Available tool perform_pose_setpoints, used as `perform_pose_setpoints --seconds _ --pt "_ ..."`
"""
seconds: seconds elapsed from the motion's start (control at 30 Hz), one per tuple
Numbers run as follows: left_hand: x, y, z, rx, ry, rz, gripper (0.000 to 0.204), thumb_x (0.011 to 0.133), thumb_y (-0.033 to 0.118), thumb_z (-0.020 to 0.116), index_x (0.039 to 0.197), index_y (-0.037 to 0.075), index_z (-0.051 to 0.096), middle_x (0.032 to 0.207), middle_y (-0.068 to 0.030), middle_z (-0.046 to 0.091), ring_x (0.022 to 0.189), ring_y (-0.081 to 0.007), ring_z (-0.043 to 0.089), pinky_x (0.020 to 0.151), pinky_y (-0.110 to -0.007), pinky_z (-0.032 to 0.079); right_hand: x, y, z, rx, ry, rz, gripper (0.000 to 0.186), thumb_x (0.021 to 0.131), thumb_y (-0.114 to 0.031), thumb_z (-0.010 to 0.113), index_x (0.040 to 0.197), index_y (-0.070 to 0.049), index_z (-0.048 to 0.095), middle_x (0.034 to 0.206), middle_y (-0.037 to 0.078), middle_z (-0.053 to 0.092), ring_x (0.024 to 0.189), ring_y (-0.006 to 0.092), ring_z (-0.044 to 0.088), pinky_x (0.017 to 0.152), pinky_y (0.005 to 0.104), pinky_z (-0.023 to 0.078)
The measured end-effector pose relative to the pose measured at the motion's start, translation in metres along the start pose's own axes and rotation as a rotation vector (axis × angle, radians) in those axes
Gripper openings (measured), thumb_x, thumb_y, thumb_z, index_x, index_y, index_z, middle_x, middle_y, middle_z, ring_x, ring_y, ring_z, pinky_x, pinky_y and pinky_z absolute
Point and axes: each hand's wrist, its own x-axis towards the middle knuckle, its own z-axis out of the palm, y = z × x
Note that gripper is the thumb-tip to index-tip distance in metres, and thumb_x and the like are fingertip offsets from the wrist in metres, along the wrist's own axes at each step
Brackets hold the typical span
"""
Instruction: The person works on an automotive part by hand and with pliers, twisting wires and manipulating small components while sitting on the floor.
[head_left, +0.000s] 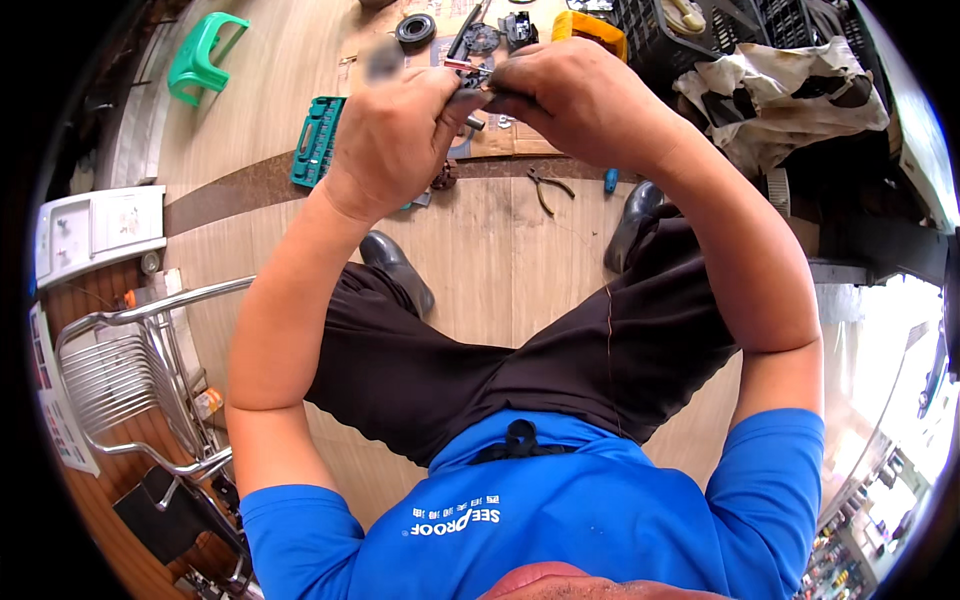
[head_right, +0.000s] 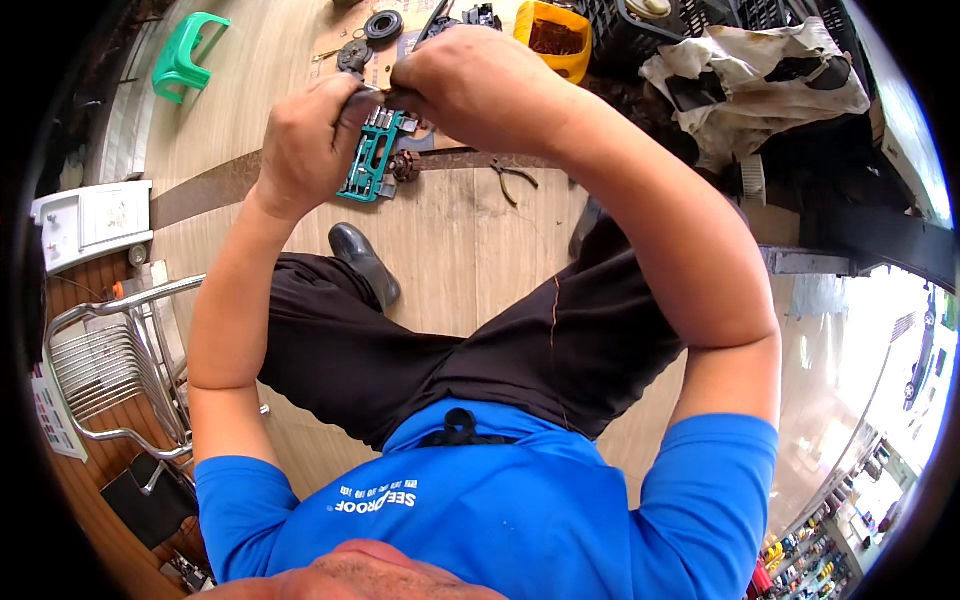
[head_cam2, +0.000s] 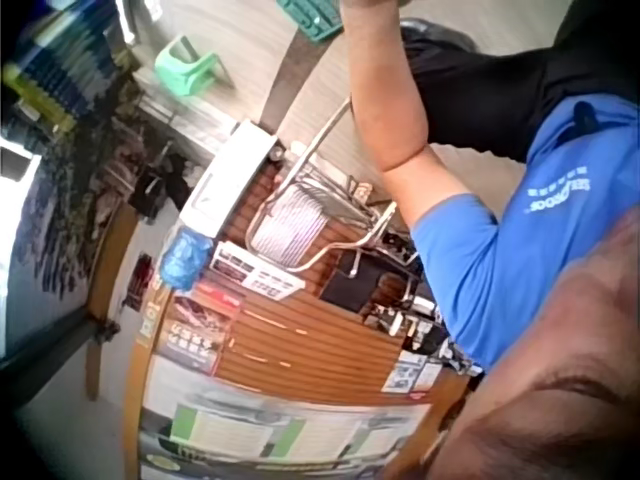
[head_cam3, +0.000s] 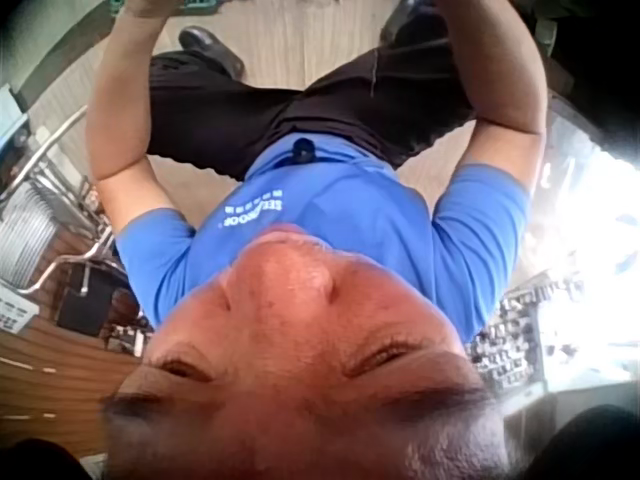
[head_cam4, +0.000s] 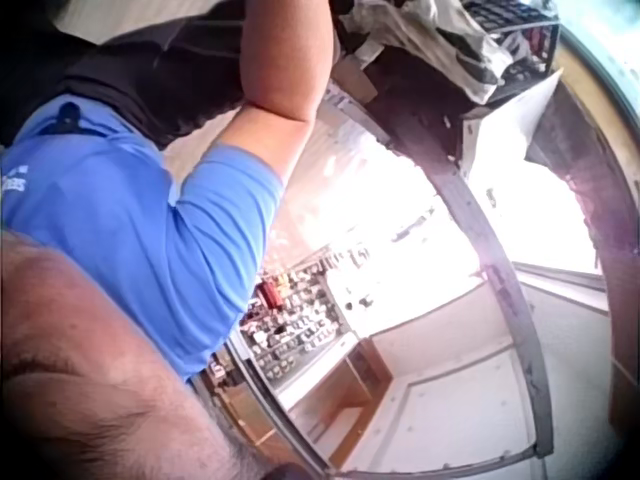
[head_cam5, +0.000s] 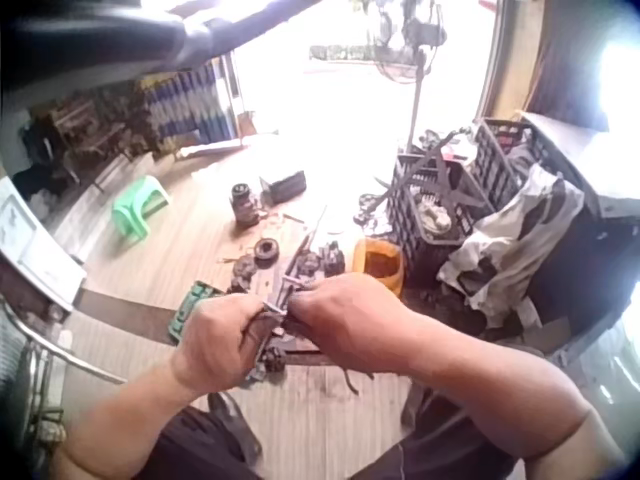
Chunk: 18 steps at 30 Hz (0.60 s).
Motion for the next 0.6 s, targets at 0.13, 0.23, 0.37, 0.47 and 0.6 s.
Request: perform_pose_setpoints --seconds 0.13,0.23,0.37,0.47,0.6 --pt "0.010 0.019 -0.008 -0.342 -0.177 -0.600 0.036 0.100 0.029 0.051 0.095 -0.003 0.066 0.070 -0.0160 0.063 0.059 -0.0288 0.061 0.058 -0.033 0.047 0.004 0.000 0.002 -0.173 0.001 0.014 0.013 0.081 -0.015 0.059 0.077 -0.003 0.064 0.077 0.014 0.065 0.077 0.0330 0.066 0.071 0.0434 0.051" --pt "0.008 0.015 -0.007 -0.381 -0.150 -0.551 0.031 0.098 0.026 0.054 0.096 -0.003 0.065 0.073 -0.0169 0.063 0.063 -0.0312 0.062 0.060 -0.035 0.048 0.005 0.001 0.003 -0.121 -0.016 0.044 0.013 0.083 -0.015 0.059 0.079 -0.003 0.065 0.079 0.015 0.065 0.079 0.0337 0.065 0.074 0.0439 0.051" --pt "0.004 0.008 -0.003 -0.167 -0.036 -0.278 0.026 0.095 0.022 0.059 0.099 -0.003 0.064 0.080 -0.0171 0.065 0.073 -0.0282 0.064 0.065 -0.035 0.049 0.006 0.000 -0.003 0.078 -0.073 0.112 0.019 0.087 -0.019 0.061 0.081 -0.001 0.065 0.078 0.019 0.064 0.079 0.0357 0.064 0.074 0.0448 0.050" --pt "0.005 0.005 -0.005 -0.121 -0.001 -0.161 0.021 0.092 0.018 0.062 0.097 -0.002 0.063 0.078 -0.0182 0.063 0.074 -0.0347 0.062 0.064 -0.039 0.048 0.008 0.000 -0.007 0.199 -0.156 0.183 0.025 0.088 -0.023 0.062 0.082 0.001 0.064 0.076 0.020 0.063 0.077 0.0370 0.062 0.073 0.0447 0.049" --pt "0.003 0.004 -0.007 -0.090 -0.031 -0.139 0.021 0.092 0.019 0.062 0.092 -0.002 0.063 0.075 -0.0168 0.061 0.072 -0.0353 0.061 0.062 -0.039 0.047 0.005 0.003 -0.003 0.212 -0.161 0.137 0.028 0.088 -0.026 0.063 0.083 0.001 0.064 0.073 0.020 0.062 0.074 0.0375 0.062 0.070 0.0440 0.049"
